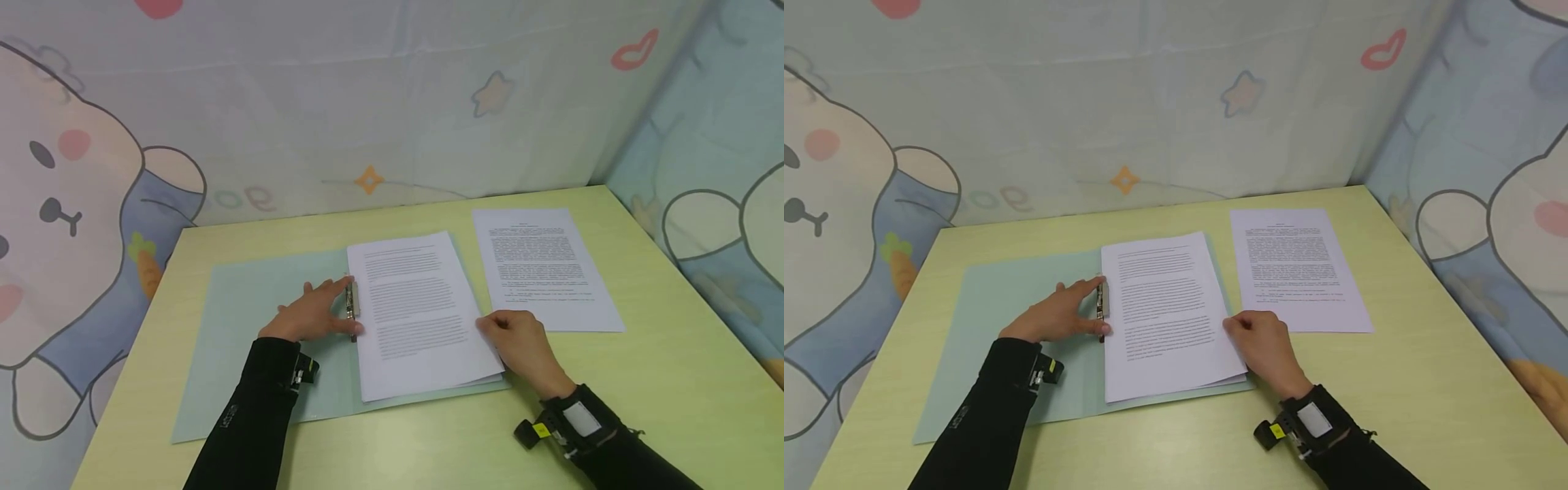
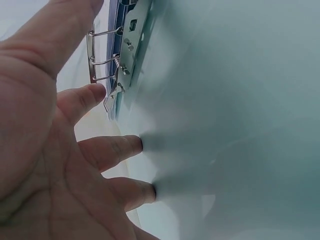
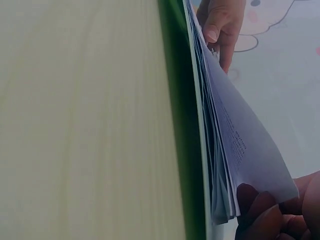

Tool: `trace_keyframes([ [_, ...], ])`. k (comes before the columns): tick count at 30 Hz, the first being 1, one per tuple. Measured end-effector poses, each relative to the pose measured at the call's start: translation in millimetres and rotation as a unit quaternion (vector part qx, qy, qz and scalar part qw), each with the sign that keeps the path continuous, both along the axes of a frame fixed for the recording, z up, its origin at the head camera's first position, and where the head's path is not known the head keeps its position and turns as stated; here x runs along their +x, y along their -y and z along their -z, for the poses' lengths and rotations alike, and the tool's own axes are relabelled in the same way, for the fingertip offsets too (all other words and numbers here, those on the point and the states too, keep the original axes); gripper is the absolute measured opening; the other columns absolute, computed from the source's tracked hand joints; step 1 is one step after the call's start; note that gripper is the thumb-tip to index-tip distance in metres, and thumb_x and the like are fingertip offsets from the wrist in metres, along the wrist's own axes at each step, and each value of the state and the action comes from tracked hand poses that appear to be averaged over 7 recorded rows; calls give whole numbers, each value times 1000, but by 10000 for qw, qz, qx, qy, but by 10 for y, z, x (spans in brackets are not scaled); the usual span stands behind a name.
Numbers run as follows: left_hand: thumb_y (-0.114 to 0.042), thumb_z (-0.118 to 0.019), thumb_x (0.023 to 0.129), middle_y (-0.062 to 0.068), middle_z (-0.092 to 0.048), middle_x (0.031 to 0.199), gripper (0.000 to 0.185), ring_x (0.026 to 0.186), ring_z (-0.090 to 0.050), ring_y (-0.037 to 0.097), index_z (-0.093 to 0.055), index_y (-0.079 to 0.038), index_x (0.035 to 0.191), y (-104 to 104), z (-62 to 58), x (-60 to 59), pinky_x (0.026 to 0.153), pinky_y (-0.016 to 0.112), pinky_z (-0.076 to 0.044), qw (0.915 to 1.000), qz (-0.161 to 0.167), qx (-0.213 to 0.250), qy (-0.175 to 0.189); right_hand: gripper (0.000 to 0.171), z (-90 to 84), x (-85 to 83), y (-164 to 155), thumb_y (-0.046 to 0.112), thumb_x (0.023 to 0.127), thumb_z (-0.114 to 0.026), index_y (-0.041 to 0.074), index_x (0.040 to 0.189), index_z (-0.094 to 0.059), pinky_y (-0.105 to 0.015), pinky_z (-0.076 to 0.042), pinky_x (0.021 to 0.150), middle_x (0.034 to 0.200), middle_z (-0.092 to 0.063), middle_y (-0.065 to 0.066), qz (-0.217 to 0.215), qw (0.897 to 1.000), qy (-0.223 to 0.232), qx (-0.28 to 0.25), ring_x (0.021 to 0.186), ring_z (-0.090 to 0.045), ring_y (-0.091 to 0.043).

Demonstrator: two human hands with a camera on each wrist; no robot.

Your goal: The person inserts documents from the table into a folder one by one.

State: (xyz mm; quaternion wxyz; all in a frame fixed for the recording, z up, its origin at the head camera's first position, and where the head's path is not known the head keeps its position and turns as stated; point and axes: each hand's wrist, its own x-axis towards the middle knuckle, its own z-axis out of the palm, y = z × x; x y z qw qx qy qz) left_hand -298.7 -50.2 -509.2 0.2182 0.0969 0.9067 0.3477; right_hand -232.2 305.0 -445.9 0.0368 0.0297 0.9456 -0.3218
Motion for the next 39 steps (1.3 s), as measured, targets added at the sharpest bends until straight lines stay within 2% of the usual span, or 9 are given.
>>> trace_keyframes([
  [4,-55,-86,84,18,-17,176,108,159,-1,56,-25,-32,170,-17,-14,13,102,96,-6,9999,-27,-101,-21,29,2,3,13,23,103,-66,-2,109,-80,-30,-48,61,91,-78,-10,30,10000,72,23,73,-62,-18],
  [7,-54,-86,85,17,-17,176,106,159,-1,55,-26,-31,169,-28,-21,25,103,96,-6,9997,-44,-213,-56,27,-1,-5,10,23,102,-66,0,104,-81,-30,-47,61,89,-77,-8,-33,9998,122,122,72,-61,-18],
  [14,-53,-86,85,17,-17,176,104,159,-2,56,-29,-29,169,-53,-47,42,103,95,-6,9995,-64,-299,-106,20,-57,-115,-58,22,99,-71,5,92,-78,-31,-44,62,84,-73,-6,-354,9960,272,774,71,-58,-20],
  [21,-51,-87,84,17,-17,176,104,160,-2,56,-30,-29,168,-71,-62,47,104,95,-7,9994,-100,-322,-80,23,-108,-294,-61,21,100,-68,1,99,-80,-31,-47,61,91,-77,-10,-475,9924,297,1092,72,-61,-20],
  [25,-51,-87,84,16,-17,177,104,160,-2,55,-30,-29,168,-78,-47,40,105,95,-6,9993,-118,-361,-76,25,-111,-361,-16,21,101,-67,-1,102,-81,-30,-48,59,88,-76,-9,-492,9909,434,1172,69,-62,-20],
  [30,-52,-87,84,16,-17,177,103,160,-1,55,-31,-30,168,-89,-26,33,105,95,-6,9991,-104,-398,-86,25,-85,-396,26,19,100,-69,-3,104,-80,-29,-49,60,85,-75,-9,-488,9908,567,1131,69,-64,-19],
  [39,-53,-86,84,16,-17,177,104,160,-1,55,-30,-31,168,-84,9,34,104,95,-7,9989,-94,-443,-124,21,-31,-417,53,17,98,-69,0,100,-81,-29,-47,61,90,-76,-10,-483,9903,366,1249,74,-63,-21],
])
